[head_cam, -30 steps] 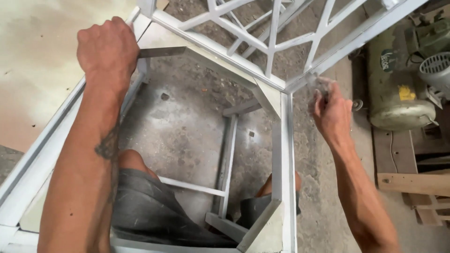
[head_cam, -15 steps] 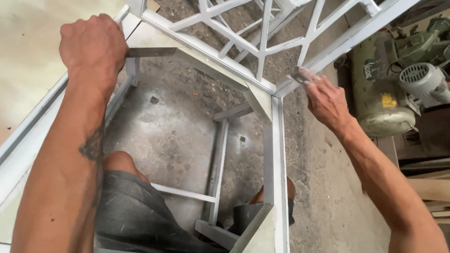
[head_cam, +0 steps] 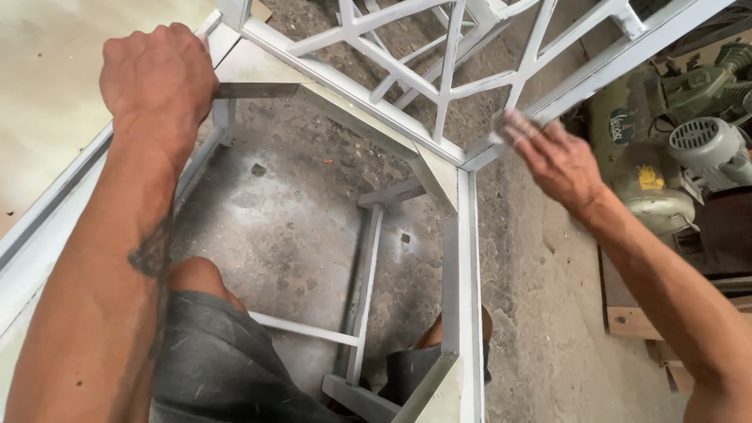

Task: Sanding the intricate lattice back and frame of a white chair using a sanding block and scraper to prepare it for refinishing.

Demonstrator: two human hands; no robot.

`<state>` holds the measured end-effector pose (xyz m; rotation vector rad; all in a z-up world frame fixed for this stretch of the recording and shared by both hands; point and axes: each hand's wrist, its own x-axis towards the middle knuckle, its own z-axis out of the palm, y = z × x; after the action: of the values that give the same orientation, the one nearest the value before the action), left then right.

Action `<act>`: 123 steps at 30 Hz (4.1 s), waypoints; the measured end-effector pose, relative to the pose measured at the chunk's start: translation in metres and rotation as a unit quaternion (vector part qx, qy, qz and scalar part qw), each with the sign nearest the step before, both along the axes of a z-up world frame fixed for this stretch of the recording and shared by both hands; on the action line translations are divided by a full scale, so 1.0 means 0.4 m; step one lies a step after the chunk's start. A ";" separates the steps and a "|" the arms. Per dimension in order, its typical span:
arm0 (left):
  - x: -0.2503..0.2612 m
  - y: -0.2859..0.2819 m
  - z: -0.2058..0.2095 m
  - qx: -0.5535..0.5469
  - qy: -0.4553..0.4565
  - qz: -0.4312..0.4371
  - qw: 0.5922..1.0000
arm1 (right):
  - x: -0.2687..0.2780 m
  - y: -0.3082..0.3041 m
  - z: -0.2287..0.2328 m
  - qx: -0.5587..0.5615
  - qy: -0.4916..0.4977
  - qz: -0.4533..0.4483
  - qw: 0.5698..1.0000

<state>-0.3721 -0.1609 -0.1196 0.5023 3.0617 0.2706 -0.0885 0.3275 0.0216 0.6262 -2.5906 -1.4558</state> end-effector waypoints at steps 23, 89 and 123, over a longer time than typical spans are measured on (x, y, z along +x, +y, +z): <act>0.004 -0.004 -0.009 0.008 0.005 -0.004 1.000 | -0.001 -0.187 0.037 -0.429 0.166 0.049 0.886; -0.008 0.007 -0.021 -0.019 0.069 -0.043 0.997 | -0.133 -0.246 0.043 -0.016 0.030 -0.292 0.956; 0.013 0.022 -0.028 0.000 0.302 -0.007 0.953 | 0.064 -0.237 0.068 -0.566 0.295 -0.056 0.768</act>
<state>-0.3670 -0.1521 -0.1308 0.7224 3.6424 0.1303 -0.0627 0.2327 0.0488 -0.1551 -2.3501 0.1297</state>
